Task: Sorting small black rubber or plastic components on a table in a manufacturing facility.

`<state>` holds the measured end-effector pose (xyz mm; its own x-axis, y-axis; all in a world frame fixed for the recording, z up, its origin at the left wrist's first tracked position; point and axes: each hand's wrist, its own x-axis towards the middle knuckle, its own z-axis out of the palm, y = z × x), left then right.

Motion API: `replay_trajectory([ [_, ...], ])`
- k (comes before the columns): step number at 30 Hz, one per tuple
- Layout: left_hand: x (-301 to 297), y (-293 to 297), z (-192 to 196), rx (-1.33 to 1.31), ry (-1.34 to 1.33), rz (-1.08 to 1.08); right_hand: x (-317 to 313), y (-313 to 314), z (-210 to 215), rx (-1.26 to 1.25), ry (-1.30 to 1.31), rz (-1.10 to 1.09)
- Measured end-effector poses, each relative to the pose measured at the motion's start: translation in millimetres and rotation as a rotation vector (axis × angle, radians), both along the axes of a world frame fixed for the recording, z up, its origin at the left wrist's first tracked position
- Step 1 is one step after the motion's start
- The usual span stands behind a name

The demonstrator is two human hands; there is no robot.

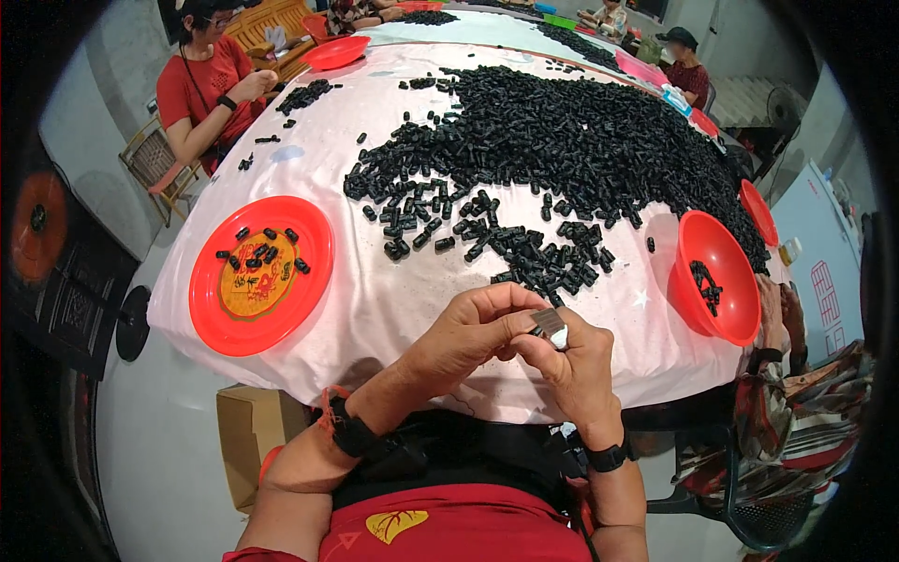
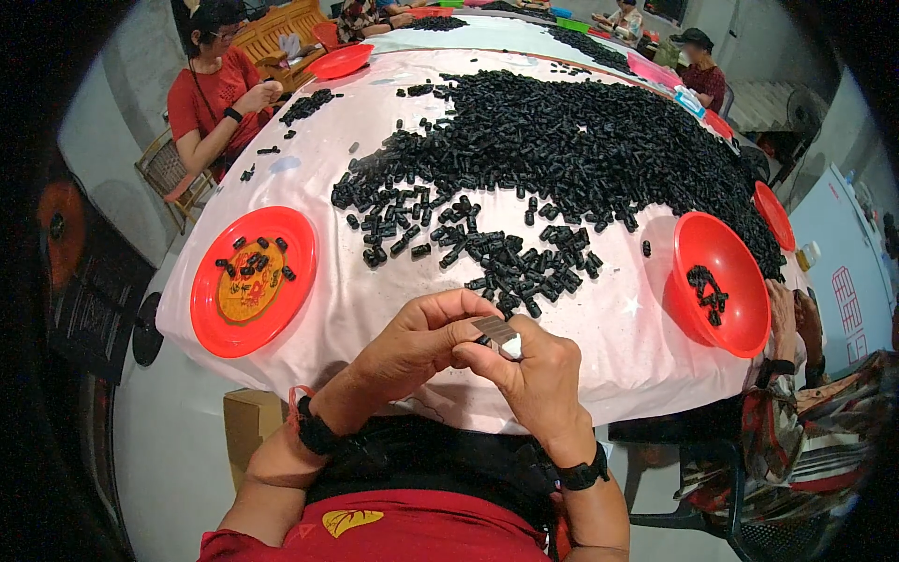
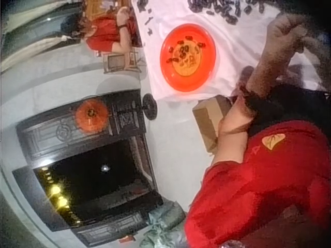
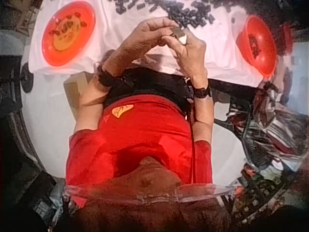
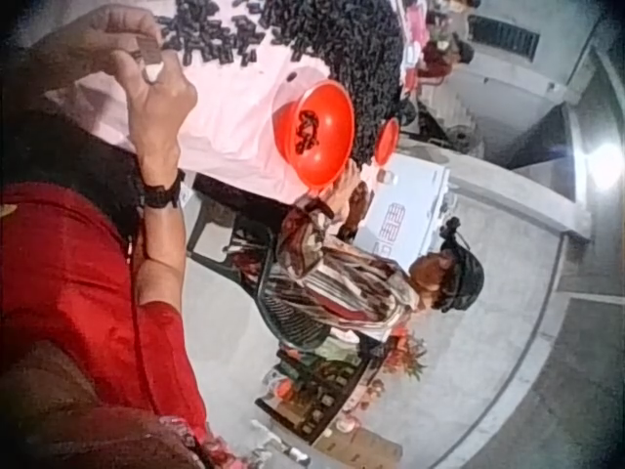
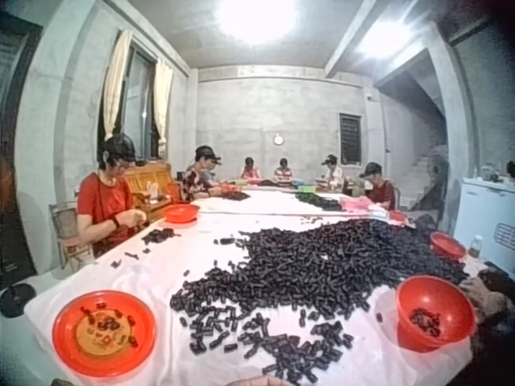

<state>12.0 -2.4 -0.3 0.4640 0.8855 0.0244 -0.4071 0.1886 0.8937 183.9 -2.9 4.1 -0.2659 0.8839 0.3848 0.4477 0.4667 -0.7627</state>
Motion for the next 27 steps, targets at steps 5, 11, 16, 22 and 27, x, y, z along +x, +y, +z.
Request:
replay_trajectory([
  [5, -1.0, -0.3, -2.2, 0.03, -0.01, -0.001, -0.6, 1.0, -3.4, 0.02, 0.001, 0.004],
  [11, 0.7, -0.2, -0.2, 0.001, 0.023, 0.021, -0.3, 2.2, -7.4, 0.068, -0.065, 0.0],
  [16, -0.4, -1.2, 3.0, 0.0, -0.005, 0.014, -0.7, 0.0, -3.5, 0.041, -0.018, 0.002],
  [22, 1.6, 0.2, 2.3, -0.012, -0.014, 0.01, -1.0, 0.7, -4.6, 0.01, 0.012, 0.009],
  [27, 1.9, 2.0, 9.5, -0.043, -0.042, 0.034, 0.7, -4.5, 6.5, 0.014, 0.073, -0.003],
])
